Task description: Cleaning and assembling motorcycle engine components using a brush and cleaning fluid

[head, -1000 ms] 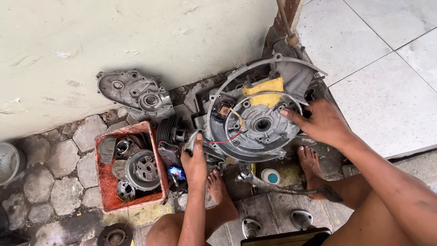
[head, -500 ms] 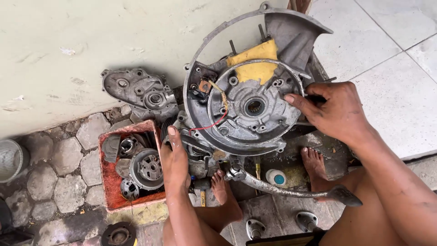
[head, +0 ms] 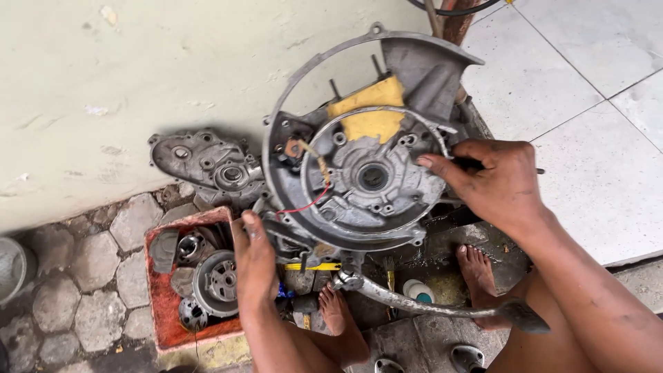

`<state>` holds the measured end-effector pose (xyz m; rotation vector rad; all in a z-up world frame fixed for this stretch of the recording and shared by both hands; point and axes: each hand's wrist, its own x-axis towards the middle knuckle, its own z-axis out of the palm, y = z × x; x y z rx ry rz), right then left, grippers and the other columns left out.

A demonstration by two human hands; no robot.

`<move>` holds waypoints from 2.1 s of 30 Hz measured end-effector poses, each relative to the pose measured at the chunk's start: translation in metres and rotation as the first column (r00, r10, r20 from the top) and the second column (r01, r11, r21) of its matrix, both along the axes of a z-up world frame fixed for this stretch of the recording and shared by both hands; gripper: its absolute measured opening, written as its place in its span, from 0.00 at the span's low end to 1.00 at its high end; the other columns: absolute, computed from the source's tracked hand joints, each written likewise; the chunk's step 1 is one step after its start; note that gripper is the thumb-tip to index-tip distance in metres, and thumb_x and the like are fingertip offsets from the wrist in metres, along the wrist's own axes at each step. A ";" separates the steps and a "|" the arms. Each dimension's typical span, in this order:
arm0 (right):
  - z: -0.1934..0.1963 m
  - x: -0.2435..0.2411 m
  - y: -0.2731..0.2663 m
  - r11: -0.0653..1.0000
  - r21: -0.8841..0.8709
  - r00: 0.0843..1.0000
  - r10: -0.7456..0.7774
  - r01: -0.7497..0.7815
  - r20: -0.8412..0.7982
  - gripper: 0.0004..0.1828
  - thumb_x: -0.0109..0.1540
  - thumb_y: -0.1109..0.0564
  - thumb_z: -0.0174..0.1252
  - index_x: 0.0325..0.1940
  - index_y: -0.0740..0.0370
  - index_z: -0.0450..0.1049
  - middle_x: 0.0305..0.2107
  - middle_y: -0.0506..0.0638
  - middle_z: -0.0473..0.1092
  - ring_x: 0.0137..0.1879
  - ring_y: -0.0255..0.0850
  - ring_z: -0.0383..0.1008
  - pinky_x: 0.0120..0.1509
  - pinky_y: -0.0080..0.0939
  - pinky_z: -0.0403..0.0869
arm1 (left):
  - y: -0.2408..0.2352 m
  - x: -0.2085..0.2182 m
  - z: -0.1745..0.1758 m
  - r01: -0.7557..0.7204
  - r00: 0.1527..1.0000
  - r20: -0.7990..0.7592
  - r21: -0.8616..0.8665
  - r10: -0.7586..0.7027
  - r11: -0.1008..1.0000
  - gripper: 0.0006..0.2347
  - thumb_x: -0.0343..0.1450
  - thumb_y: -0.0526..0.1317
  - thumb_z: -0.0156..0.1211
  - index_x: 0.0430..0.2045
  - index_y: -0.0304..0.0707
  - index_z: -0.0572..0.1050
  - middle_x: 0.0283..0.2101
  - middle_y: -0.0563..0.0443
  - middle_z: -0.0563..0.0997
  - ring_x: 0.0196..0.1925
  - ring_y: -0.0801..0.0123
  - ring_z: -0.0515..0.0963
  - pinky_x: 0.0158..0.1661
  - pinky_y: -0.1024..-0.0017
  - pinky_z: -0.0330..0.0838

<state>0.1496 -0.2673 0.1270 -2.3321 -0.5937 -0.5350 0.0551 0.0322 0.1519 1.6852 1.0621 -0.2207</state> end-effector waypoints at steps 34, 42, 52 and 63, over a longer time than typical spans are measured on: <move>0.024 -0.023 0.025 0.822 -0.531 0.916 0.029 0.206 0.401 0.22 0.71 0.35 0.60 0.33 0.51 0.75 0.24 0.43 0.71 0.32 0.37 0.74 0.33 0.36 0.69 | -0.010 0.035 -0.084 -0.433 0.816 0.193 -0.420 0.545 0.797 0.33 0.64 0.60 0.44 0.69 0.61 0.66 0.73 0.58 0.68 0.73 0.66 0.67 0.64 0.60 0.65; 0.028 -0.039 0.023 0.816 -0.534 0.902 0.035 0.223 0.431 0.22 0.70 0.35 0.59 0.50 0.55 0.79 0.36 0.44 0.75 0.42 0.42 0.74 0.54 0.42 0.65 | -0.012 0.035 -0.073 -0.464 0.827 0.120 -0.404 0.549 0.788 0.45 0.59 0.64 0.48 0.76 0.52 0.51 0.77 0.54 0.59 0.77 0.60 0.61 0.69 0.53 0.59; 0.033 -0.060 0.018 0.790 -0.529 0.876 -0.020 0.309 0.482 0.27 0.69 0.33 0.59 0.61 0.53 0.78 0.45 0.45 0.76 0.44 0.41 0.72 0.58 0.44 0.65 | -0.014 0.029 -0.048 -0.365 0.919 0.028 -0.313 0.392 0.877 0.44 0.61 0.69 0.39 0.77 0.61 0.44 0.80 0.54 0.50 0.80 0.53 0.53 0.69 0.37 0.54; 0.028 -0.073 0.018 0.700 -0.591 0.862 -0.071 0.401 0.502 0.24 0.69 0.32 0.54 0.58 0.48 0.78 0.34 0.42 0.70 0.37 0.35 0.72 0.35 0.35 0.69 | -0.019 0.025 -0.088 -0.151 0.905 0.355 -0.252 0.236 0.956 0.36 0.69 0.49 0.58 0.75 0.52 0.51 0.74 0.50 0.65 0.76 0.65 0.63 0.72 0.63 0.55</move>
